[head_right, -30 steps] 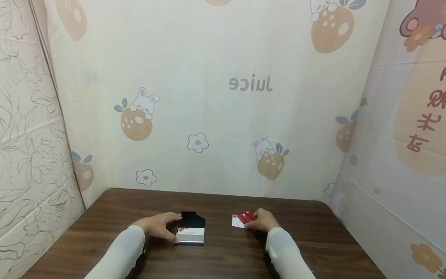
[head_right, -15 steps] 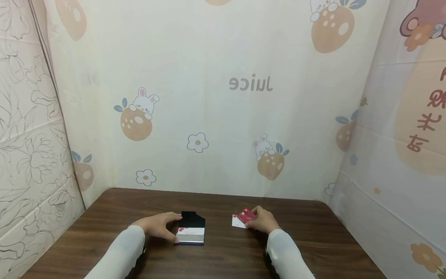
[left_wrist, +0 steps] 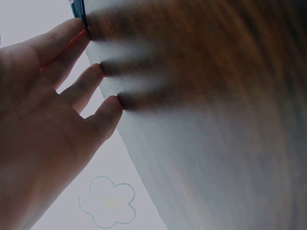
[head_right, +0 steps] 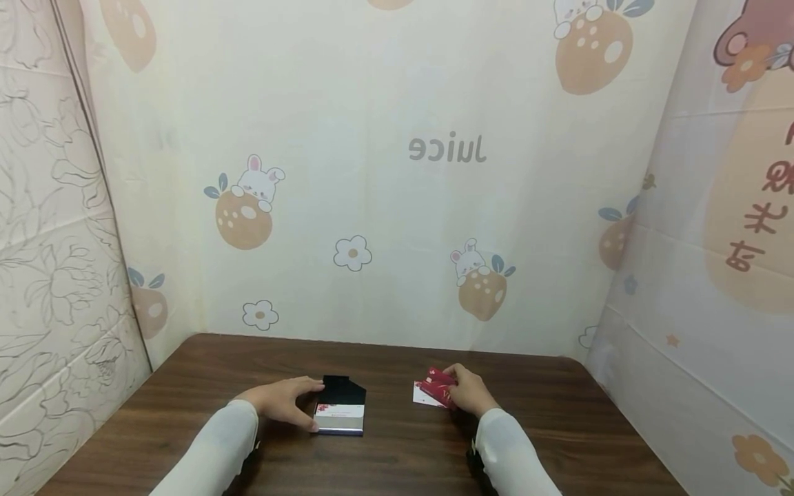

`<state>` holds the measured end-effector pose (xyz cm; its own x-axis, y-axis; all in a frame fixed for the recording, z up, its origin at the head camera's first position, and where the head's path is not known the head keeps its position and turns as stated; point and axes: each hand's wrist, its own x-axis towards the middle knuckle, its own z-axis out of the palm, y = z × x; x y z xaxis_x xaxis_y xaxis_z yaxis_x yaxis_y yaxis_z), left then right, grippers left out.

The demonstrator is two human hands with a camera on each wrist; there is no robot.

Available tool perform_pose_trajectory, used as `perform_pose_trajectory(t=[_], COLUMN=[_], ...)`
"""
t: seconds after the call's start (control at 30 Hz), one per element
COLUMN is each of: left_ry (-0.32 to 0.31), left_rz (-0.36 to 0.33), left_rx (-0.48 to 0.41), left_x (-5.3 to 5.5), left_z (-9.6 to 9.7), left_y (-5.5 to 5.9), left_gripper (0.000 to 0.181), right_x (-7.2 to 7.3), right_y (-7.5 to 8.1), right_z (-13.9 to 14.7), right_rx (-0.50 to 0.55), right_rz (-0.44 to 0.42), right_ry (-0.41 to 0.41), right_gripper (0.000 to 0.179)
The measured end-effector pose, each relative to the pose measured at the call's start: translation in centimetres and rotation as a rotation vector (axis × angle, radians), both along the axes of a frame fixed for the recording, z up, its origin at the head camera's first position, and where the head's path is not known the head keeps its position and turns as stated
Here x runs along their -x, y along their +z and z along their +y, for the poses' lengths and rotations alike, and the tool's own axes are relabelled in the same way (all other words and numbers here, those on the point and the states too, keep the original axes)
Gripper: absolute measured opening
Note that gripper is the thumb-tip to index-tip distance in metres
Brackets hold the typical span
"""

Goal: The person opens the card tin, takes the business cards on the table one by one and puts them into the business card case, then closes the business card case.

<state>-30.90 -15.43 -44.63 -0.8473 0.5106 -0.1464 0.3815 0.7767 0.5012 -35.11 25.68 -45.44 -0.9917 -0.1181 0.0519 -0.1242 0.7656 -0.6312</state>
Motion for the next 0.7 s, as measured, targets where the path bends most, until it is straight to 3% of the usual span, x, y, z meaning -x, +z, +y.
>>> perform_pose_trajectory(t=[0.7], left_ry=[0.001], left_rz=[0.009], left_rx=[0.001], left_x=[0.3], left_z=[0.0], left_y=[-0.2], left_gripper=[0.085], right_x=[-0.5], right_y=[1.0], right_z=[-1.3], right_rx=[0.042], right_rz=[0.061], right_ry=[-0.004], right_gripper=[0.026])
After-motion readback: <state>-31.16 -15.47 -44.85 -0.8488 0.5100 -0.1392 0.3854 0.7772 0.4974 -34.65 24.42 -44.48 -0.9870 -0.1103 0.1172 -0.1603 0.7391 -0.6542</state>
